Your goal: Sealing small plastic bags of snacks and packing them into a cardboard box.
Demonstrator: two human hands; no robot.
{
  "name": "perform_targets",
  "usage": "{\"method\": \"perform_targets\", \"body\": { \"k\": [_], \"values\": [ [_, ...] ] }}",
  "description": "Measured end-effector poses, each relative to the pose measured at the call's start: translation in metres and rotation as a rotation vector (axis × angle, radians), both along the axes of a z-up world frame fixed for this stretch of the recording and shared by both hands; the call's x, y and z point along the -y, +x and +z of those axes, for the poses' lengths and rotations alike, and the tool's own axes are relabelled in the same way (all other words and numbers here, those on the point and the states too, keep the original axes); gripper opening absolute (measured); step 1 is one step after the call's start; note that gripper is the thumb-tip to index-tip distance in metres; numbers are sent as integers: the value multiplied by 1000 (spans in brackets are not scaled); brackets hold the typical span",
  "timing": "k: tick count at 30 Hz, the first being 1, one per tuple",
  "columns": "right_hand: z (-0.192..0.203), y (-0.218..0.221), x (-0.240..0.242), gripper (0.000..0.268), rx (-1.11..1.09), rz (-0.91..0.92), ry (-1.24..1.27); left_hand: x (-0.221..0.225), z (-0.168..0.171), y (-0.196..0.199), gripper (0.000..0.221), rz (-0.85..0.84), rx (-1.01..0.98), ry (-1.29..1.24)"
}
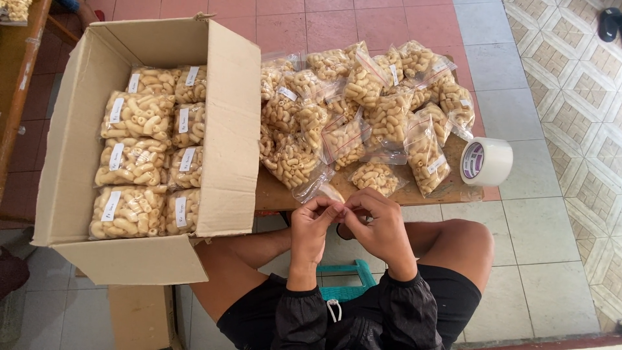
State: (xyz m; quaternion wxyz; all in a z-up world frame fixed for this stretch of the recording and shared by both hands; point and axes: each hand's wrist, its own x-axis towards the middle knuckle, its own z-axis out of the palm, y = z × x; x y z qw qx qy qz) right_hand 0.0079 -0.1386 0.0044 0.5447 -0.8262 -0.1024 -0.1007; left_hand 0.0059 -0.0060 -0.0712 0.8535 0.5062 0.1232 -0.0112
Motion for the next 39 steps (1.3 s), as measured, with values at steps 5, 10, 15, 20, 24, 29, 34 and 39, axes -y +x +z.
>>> {"method": "perform_targets", "body": {
  "k": [5, 10, 15, 20, 24, 29, 34, 39],
  "values": [
    [4, 2, 1, 9, 32, -37, 47, 1, 6, 0, 8, -33, 42, -34],
    [-9, 3, -5, 11, 103, -119, 47, 6, 31, -2, 6, -36, 39, -6],
    [-47, 10, -4, 8, 240, -351, -21, 0, 38, -4, 5, 116, 58, 608],
    [-21, 6, 3, 9, 185, -435, -36, 1, 72, -10, 6, 104, 87, 752],
    [-12, 2, 1, 16, 53, -364, 63, 8, 95, -10, 9, 71, 204, 819],
    [4, -3, -2, 36, -33, -191, -6, 9, 88, -5, 13, 42, 238, 902],
    [-8, -1, 12, 9, -40, -239, -97, -7, 82, -5, 11, 22, 197, 1058],
    [1, -7, 12, 7, -77, -300, 6, -16, 90, -11, 46, -194, 430, 615]
  ]
}}
